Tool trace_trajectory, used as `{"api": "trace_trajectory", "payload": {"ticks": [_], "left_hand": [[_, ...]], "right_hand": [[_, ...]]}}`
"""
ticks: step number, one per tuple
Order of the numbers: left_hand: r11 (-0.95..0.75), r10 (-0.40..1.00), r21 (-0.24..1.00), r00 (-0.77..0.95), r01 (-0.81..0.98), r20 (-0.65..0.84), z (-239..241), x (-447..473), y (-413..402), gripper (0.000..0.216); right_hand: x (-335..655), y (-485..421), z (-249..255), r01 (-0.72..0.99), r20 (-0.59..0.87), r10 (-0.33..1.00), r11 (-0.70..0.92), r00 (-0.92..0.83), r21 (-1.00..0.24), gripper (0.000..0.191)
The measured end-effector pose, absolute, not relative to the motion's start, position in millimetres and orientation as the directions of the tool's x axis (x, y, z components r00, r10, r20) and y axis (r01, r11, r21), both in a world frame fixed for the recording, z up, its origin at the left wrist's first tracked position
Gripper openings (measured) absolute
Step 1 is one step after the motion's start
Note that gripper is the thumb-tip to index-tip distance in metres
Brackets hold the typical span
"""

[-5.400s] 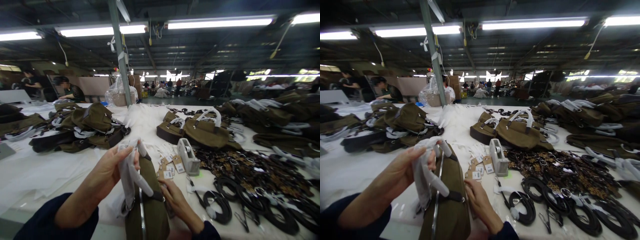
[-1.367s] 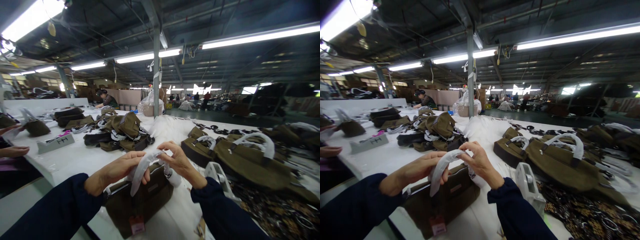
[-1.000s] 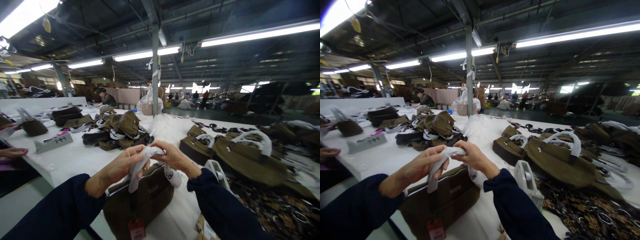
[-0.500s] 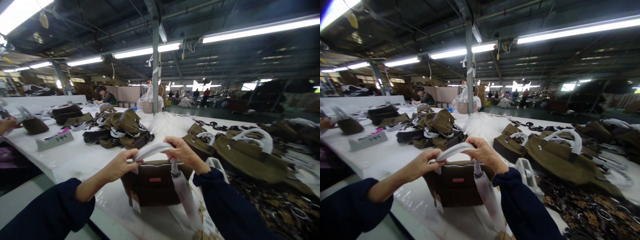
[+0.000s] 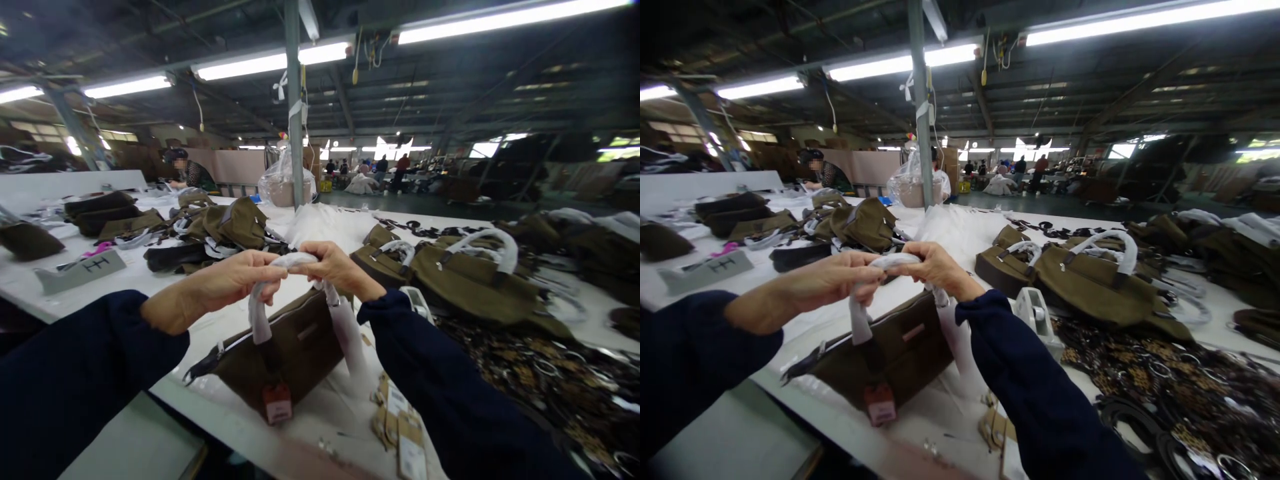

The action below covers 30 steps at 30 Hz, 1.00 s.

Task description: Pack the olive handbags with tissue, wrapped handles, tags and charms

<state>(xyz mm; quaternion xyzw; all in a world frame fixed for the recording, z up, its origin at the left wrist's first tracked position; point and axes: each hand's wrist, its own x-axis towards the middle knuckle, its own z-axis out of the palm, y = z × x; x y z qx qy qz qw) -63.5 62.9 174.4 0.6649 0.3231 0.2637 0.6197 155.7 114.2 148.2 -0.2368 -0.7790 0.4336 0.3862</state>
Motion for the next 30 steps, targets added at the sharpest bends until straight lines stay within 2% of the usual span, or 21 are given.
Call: {"api": "trace_trajectory", "payload": {"ticks": [2,4,5,7,9,11,13,15,24,30], "left_hand": [[-0.022,0.808,0.999,0.590,0.034,-0.002,179.2,-56.9,63.5,0.021],[-0.034,0.853,0.999,0.522,-0.007,0.032,181.3,-56.9,64.8,0.020],[-0.041,0.871,0.999,0.490,-0.012,0.042,181.3,-59.4,65.8,0.020],[-0.046,0.896,0.999,0.443,-0.008,0.045,179.9,-67.7,68.2,0.020],[-0.044,0.908,0.999,0.418,0.004,0.039,177.7,-77.4,70.4,0.018],[-0.047,0.919,0.999,0.393,0.018,0.037,176.0,-85.3,72.3,0.015],[-0.059,0.930,0.998,0.365,0.035,0.042,175.3,-89.7,74.1,0.015],[-0.067,0.943,0.996,0.331,0.059,0.044,175.3,-90.9,75.8,0.016],[-0.063,0.969,0.996,0.244,0.068,0.045,181.5,-97.4,71.2,0.013],[-0.076,0.979,0.997,0.190,-0.006,0.075,196.8,-99.6,63.0,0.007]], "right_hand": [[165.0,112.1,150.8,0.116,0.487,0.717,0.612,-0.499,-0.782,0.032],[180.9,95.5,144.7,0.261,0.592,0.704,0.702,-0.392,-0.663,0.038],[189.7,80.8,135.0,0.345,0.632,0.693,0.721,-0.347,-0.601,0.040],[205.7,40.6,98.8,0.460,0.648,0.704,0.697,-0.291,-0.550,0.029],[217.5,-6.6,43.4,0.537,0.516,0.769,0.636,-0.377,-0.555,0.034],[225.6,-48.4,-16.9,0.650,0.281,0.808,0.585,-0.518,-0.485,0.056],[232.9,-74.8,-64.2,0.673,0.123,0.759,0.630,-0.639,-0.388,0.077],[241.4,-83.2,-88.4,0.668,0.060,0.730,0.652,-0.680,-0.359,0.079],[274.1,-60.7,-72.2,0.726,0.017,0.792,0.568,-0.610,-0.388,0.071],[265.9,-57.0,-65.0,0.773,-0.049,0.842,0.469,-0.538,-0.428,0.061]]}}
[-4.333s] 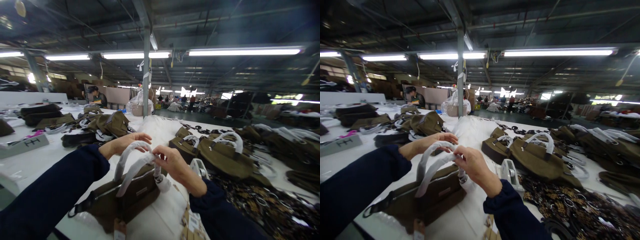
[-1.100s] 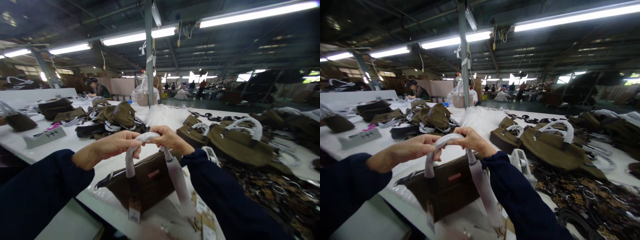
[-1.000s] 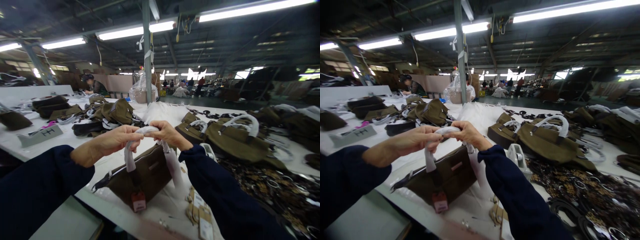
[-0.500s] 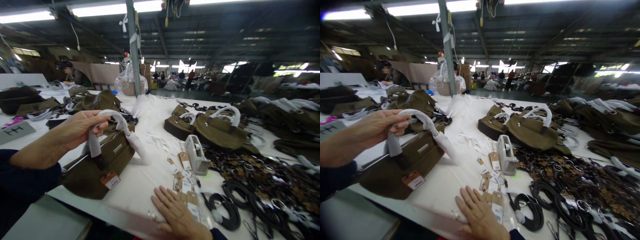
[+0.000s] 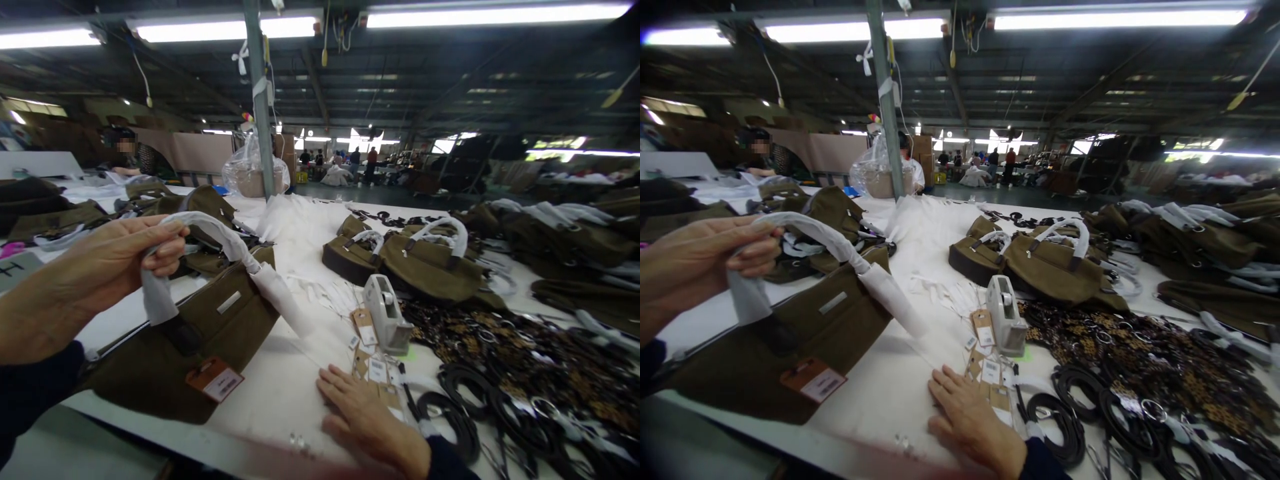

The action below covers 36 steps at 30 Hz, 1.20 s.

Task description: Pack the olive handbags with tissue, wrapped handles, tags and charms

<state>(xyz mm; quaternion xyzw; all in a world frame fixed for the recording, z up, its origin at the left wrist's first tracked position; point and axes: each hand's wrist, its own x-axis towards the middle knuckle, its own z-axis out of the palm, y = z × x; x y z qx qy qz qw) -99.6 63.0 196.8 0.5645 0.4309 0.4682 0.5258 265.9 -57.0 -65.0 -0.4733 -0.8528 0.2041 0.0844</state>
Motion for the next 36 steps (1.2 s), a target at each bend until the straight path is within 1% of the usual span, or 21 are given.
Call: {"api": "trace_trajectory", "payload": {"ticks": [2,3,5,6,9,11,15,18,22,26,29,31,33,36], "left_hand": [[-0.077,0.976,0.997,0.206,0.006,0.074,199.1,-100.2,60.2,0.011],[-0.083,0.974,0.996,0.215,0.031,0.075,199.1,-100.5,59.0,0.014],[-0.096,0.970,0.990,0.232,0.107,0.069,196.1,-100.3,56.9,0.022],[-0.099,0.969,0.985,0.237,0.141,0.064,193.3,-99.6,56.2,0.025],[-0.100,0.966,0.975,0.253,0.196,0.048,180.3,-95.2,55.5,0.029],[-0.090,0.966,0.973,0.257,0.213,0.033,169.7,-92.1,56.0,0.030],[-0.036,0.965,0.977,0.261,0.209,-0.020,151.7,-89.9,56.7,0.031],[-0.001,0.964,0.986,0.261,0.169,-0.044,145.8,-89.5,56.7,0.031],[0.029,0.967,0.981,0.243,0.191,-0.076,145.4,-86.8,58.6,0.036],[0.044,0.967,0.979,0.238,0.200,-0.092,143.9,-85.3,61.9,0.038],[0.053,0.960,0.980,0.260,0.189,-0.102,137.8,-88.1,65.3,0.037],[0.067,0.954,0.976,0.272,0.207,-0.123,131.4,-92.2,68.9,0.038],[0.078,0.950,0.974,0.280,0.212,-0.137,124.1,-97.6,73.2,0.037],[0.097,0.941,0.978,0.302,0.183,-0.150,114.4,-105.3,78.5,0.032]], "right_hand": [[260.6,-57.0,-56.2,0.769,-0.025,0.841,0.482,-0.540,-0.420,0.051],[258.5,-56.8,-50.7,0.761,-0.013,0.838,0.489,-0.546,-0.426,0.042],[256.6,-53.1,-39.1,0.742,0.028,0.845,0.485,-0.535,-0.463,0.025],[257.3,-48.5,-33.7,0.734,0.066,0.859,0.471,-0.508,-0.489,0.020],[265.8,-18.0,-22.0,0.754,0.171,0.927,0.372,-0.335,-0.541,0.015],[274.7,14.8,-18.8,0.787,0.184,0.956,0.292,-0.227,-0.544,0.011],[286.9,87.4,-21.8,0.857,0.176,0.980,0.166,-0.090,-0.487,0.014],[281.6,130.7,-30.1,0.899,0.155,0.987,0.109,-0.047,-0.424,0.014],[260.6,166.4,-44.7,0.929,0.104,0.987,0.150,-0.122,-0.338,0.014],[244.6,189.4,-56.0,0.939,0.067,0.974,0.227,-0.216,-0.260,0.026],[237.3,204.6,-61.6,0.952,0.043,0.979,0.204,-0.200,-0.226,0.032],[232.2,212.7,-64.4,0.967,0.053,0.990,0.138,-0.130,-0.216,0.033],[226.1,218.5,-66.3,0.973,0.093,0.993,0.084,-0.065,-0.214,0.032],[215.8,225.6,-66.9,0.973,0.168,0.985,0.075,-0.038,-0.218,0.026]]}}
